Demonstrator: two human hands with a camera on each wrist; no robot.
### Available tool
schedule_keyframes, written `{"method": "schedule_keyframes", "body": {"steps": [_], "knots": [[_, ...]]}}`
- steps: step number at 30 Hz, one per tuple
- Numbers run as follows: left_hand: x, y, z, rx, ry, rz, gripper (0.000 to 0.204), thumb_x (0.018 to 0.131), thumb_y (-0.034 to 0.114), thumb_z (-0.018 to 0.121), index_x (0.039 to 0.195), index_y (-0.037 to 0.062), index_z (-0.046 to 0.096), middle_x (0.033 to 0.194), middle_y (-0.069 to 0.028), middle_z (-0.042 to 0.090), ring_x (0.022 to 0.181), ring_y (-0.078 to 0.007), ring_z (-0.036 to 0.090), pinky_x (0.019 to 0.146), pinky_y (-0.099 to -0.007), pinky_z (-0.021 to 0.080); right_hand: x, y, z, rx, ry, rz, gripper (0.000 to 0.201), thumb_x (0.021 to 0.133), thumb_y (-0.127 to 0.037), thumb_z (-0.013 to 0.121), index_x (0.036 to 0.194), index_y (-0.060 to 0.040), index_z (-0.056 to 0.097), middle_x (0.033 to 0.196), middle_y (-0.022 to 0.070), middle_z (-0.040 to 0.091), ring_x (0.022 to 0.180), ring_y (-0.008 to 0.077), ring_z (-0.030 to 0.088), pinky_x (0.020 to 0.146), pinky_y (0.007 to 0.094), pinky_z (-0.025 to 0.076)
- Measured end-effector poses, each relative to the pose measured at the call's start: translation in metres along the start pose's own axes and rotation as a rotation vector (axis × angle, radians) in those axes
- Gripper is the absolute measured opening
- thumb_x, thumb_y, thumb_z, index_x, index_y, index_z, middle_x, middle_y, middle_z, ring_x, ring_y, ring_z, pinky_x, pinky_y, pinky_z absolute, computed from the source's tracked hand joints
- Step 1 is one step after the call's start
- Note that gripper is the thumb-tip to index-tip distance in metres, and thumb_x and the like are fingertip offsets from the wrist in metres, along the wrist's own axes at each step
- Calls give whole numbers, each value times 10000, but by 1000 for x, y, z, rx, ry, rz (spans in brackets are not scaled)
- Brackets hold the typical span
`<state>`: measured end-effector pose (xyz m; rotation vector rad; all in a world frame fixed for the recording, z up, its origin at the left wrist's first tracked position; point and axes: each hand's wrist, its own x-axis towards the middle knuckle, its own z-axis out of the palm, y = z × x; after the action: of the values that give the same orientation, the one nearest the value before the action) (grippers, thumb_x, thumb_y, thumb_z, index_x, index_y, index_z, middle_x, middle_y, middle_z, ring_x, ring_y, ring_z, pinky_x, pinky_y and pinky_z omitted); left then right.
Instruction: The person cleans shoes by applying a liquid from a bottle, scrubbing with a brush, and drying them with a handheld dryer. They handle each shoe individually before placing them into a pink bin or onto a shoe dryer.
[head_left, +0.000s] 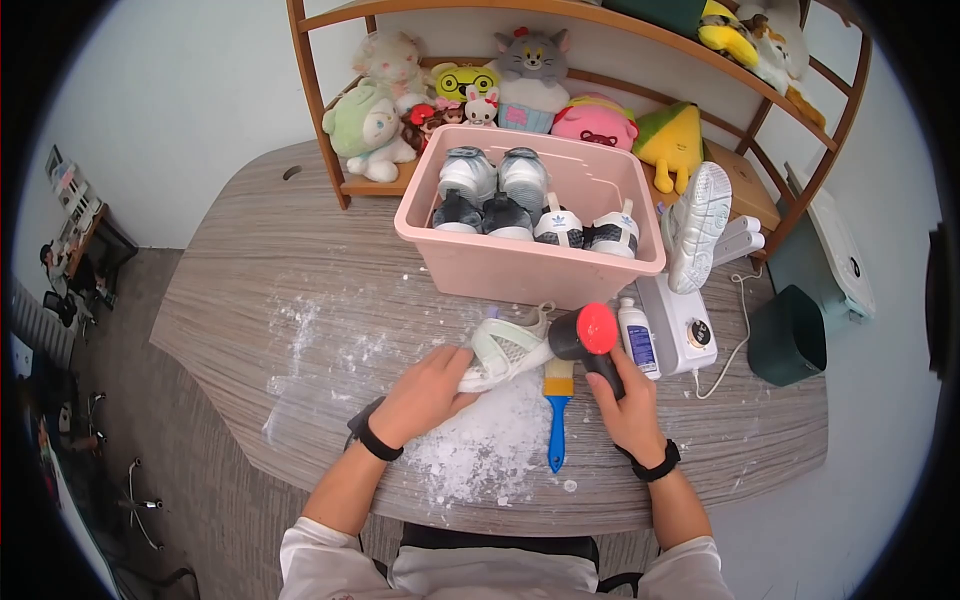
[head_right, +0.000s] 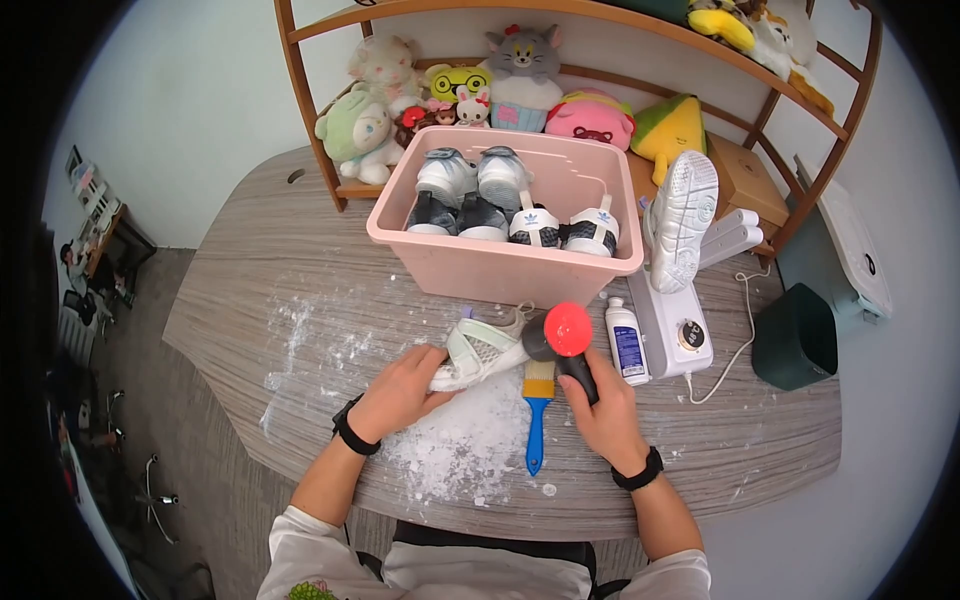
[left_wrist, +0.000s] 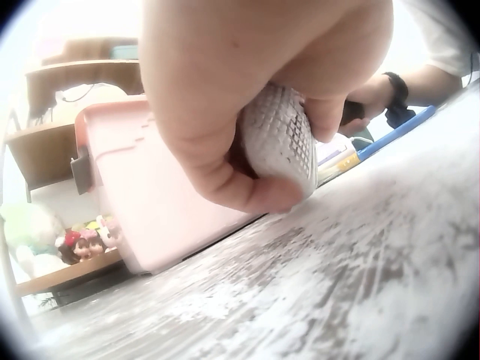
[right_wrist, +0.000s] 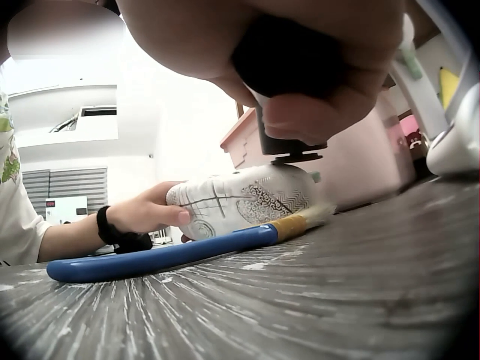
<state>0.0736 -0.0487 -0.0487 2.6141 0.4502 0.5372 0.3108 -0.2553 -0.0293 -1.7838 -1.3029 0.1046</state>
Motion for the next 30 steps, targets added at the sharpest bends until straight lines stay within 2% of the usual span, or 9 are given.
{"method": "schedule_keyframes", "body": {"steps": [2,4,7,11,14,17,24,30], "knots": [[0,-1,0,-18,17,-1,488,864,254,819,1186,-8,562,1110,-212,637,1005,-415,649,831,-456,555,0,-3,-1,16,-58,16,480,960,-138,720,1353,85,556,1125,275,694,971,420,702,859,426,552],[1,1,-1,-31,20,-11,496,863,255,824,1196,-10,568,1099,-213,648,995,-415,651,833,-454,556,0,-5,1,30,-31,-37,472,958,-132,720,1343,91,562,1122,275,697,976,419,705,856,424,553],[2,3,-2,-44,45,17,475,856,248,830,1168,-10,581,1076,-207,653,982,-408,651,827,-451,555,1,-1,1,47,0,31,466,956,-130,721,1338,89,568,1108,279,698,974,417,708,848,418,555],[3,6,-3,-56,59,39,456,851,246,835,1140,-10,593,1069,-201,654,968,-401,650,817,-447,554,1,2,2,27,48,13,464,954,-129,724,1339,80,573,1089,280,701,972,413,712,839,415,556],[2,4,-2,-84,60,51,445,852,229,812,1156,7,575,1081,-193,623,988,-405,643,813,-460,558,-1,-4,-2,47,-47,82,472,954,-136,725,1348,74,570,1091,275,700,978,407,715,841,415,558],[2,5,-1,-74,75,54,443,849,232,816,1149,8,579,1065,-187,624,978,-399,643,808,-458,557,-3,-13,-1,71,-112,-74,492,949,-122,729,1366,71,555,1122,283,690,980,414,714,841,413,564],[3,6,0,-73,84,53,423,861,250,815,1128,13,587,1036,-175,626,946,-386,650,772,-453,560,-3,-1,4,5,-13,-90,502,939,-104,733,1370,76,548,1113,282,688,975,420,712,832,414,566],[2,4,1,-75,89,44,420,872,272,808,1123,16,588,1037,-176,634,941,-389,655,767,-459,559,-7,-14,4,55,-111,-99,507,934,-125,740,1371,52,553,1118,280,684,988,433,704,835,428,567]]}}
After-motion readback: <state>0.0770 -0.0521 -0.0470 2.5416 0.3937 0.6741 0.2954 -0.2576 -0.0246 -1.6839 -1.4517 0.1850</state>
